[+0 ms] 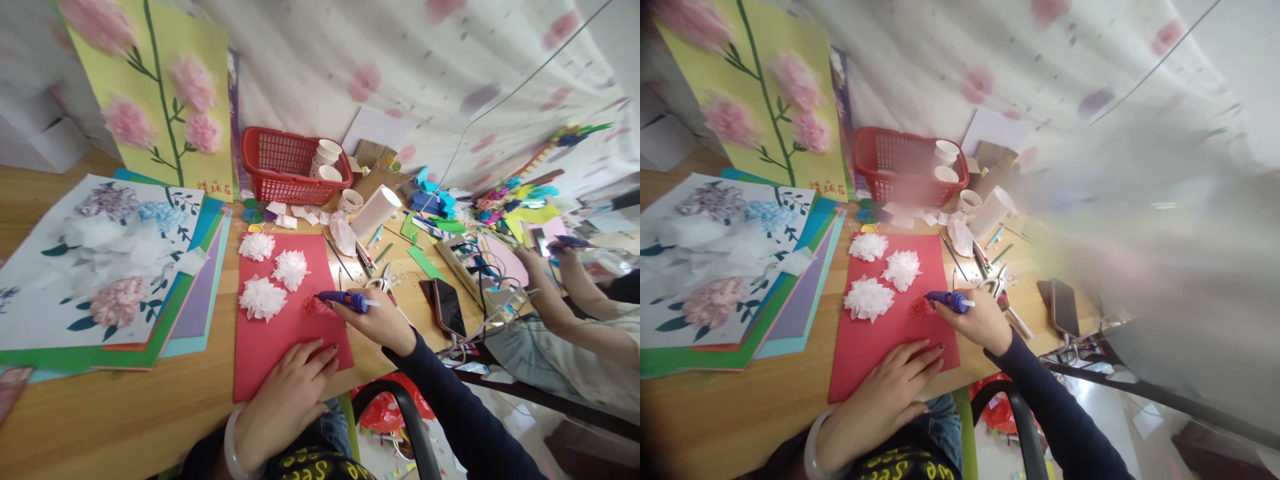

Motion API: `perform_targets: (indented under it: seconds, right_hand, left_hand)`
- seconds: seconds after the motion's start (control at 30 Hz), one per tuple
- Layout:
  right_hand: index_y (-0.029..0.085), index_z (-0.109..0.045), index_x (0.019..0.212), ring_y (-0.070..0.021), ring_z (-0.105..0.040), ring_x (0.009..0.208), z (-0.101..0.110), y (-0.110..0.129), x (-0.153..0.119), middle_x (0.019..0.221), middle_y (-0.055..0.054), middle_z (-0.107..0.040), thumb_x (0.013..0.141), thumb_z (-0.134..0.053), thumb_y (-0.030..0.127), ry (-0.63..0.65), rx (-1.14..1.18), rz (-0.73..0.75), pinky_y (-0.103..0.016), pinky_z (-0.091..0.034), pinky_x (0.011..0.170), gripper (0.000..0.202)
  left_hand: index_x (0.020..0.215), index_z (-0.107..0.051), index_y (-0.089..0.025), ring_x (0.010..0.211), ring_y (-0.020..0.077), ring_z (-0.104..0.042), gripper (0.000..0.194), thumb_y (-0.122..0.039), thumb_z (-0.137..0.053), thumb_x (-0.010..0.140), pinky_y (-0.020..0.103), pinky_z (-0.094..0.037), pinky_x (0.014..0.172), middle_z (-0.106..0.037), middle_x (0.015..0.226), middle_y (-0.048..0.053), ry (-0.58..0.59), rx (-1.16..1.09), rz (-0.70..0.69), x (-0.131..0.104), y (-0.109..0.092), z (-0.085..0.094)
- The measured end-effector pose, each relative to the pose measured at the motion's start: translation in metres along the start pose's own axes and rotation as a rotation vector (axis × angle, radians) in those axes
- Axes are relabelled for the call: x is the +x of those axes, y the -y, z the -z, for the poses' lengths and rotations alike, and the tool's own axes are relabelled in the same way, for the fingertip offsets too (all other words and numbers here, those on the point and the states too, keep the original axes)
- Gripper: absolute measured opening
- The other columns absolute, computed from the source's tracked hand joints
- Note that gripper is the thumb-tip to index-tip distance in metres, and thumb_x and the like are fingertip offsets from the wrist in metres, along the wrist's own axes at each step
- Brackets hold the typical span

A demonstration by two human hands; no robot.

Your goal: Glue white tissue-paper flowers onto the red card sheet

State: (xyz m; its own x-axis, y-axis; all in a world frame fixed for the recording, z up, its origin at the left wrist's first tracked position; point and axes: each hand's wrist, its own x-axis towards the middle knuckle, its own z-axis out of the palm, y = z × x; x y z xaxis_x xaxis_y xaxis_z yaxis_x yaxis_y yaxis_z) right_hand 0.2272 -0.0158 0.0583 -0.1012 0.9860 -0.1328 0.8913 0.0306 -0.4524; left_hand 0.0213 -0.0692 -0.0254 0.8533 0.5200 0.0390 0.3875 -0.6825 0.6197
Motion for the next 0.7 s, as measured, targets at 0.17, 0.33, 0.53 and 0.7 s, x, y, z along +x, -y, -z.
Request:
perform_targets:
  seconds: [0.17, 0.33, 0.53, 0.7]
  right_hand:
    - [0.020, -0.055, 0.053, -0.0098, -0.040, 0.044, 0.0014, -0.0004, -0.0029, 0.048, 0.003, -0.047, 0.088, -0.061, 0.048, 0.044, 0.026, -0.048, -0.026, -0.027, 0.045, 0.045]
    - [0.020, -0.061, 0.058, -0.0096, -0.039, 0.044, 0.0015, 0.0026, -0.0037, 0.048, 0.003, -0.047, 0.088, -0.060, 0.047, 0.040, 0.050, -0.051, -0.026, -0.028, 0.045, 0.040]
    - [0.021, -0.074, 0.070, -0.0102, -0.042, 0.046, 0.0029, 0.0012, -0.0072, 0.050, 0.003, -0.050, 0.090, -0.058, 0.049, 0.079, 0.096, -0.075, -0.026, -0.031, 0.046, 0.038]
    - [0.022, -0.080, 0.088, -0.0107, -0.046, 0.050, 0.0037, 0.0014, -0.0096, 0.056, 0.002, -0.057, 0.091, -0.059, 0.046, 0.132, 0.108, -0.054, -0.025, -0.033, 0.048, 0.032]
  left_hand:
    - [0.145, -0.047, -0.019, 0.142, 0.0293, -0.039, 0.060, -0.036, -0.068, 0.091, 0.049, -0.037, 0.116, -0.049, 0.153, 0.005, 0.006, 0.005, -0.007, -0.0003, 0.0002, 0.0003]
    - [0.146, -0.046, -0.018, 0.144, 0.0297, -0.037, 0.058, -0.038, -0.063, 0.094, 0.049, -0.036, 0.117, -0.047, 0.154, 0.005, 0.013, 0.038, -0.010, -0.0014, 0.0008, -0.0032]
    - [0.148, -0.044, -0.019, 0.145, 0.0295, -0.036, 0.058, -0.041, -0.059, 0.096, 0.048, -0.035, 0.118, -0.045, 0.156, 0.004, 0.030, 0.042, -0.014, -0.0024, 0.0007, -0.0030]
    - [0.147, -0.045, -0.020, 0.144, 0.0292, -0.037, 0.057, -0.038, -0.062, 0.095, 0.049, -0.036, 0.117, -0.047, 0.155, 0.005, 0.015, 0.023, -0.013, -0.0015, -0.0004, 0.0000]
